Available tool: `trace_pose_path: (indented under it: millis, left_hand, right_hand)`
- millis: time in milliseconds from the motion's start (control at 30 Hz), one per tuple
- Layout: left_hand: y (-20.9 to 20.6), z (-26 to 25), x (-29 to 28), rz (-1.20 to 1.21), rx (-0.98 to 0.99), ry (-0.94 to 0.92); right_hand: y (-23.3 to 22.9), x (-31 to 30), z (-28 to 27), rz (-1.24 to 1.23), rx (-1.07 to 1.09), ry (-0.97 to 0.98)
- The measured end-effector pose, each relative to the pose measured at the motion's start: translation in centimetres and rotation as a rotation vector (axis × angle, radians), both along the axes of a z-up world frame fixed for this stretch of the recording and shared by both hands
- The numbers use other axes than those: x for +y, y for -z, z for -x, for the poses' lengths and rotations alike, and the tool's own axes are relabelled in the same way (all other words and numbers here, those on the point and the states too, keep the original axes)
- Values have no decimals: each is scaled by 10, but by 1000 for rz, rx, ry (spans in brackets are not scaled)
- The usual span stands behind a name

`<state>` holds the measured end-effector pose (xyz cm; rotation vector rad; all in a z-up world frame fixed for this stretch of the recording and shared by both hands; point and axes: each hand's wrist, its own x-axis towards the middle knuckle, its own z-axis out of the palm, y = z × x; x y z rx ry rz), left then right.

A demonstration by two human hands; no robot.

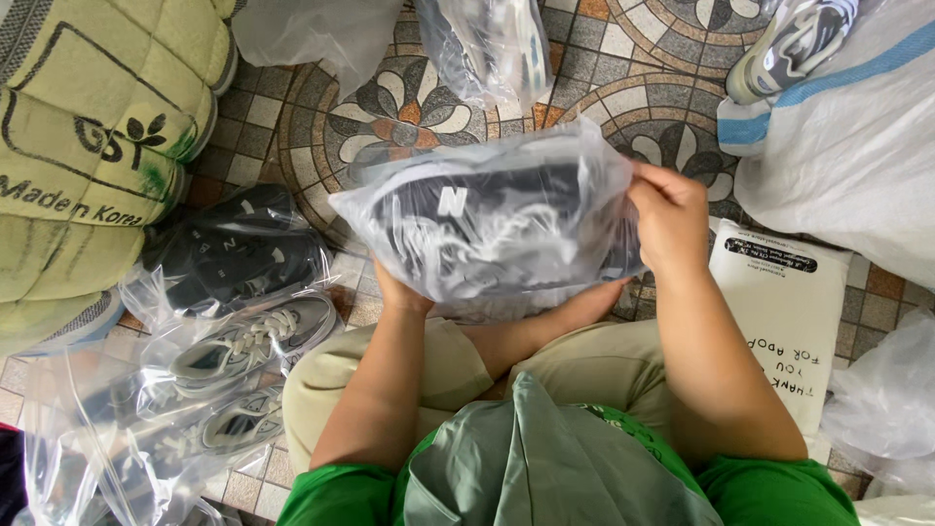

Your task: The person sits on the floor and places pairs of athletic shoes into clear plastic zip bags, sealing each bag by hand and using a white marker to write on the plastic bags.

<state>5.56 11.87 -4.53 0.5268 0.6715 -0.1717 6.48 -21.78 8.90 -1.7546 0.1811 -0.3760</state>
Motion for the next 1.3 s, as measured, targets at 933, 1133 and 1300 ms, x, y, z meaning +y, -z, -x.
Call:
trace_pose_path:
  millis: [933, 1133, 1300]
  left_hand:
    - [-102, 59, -103, -972, -749, 288]
    - [-168, 35, -111, -1615, -1097, 426]
    - [-131, 27, -102, -1788, -939, 262]
  right_hand:
    - [-22, -2, 29, -896, 335, -152]
    - [10, 34, 12, -805, 316, -202]
    - [-1, 35, 9, -860, 348, -227]
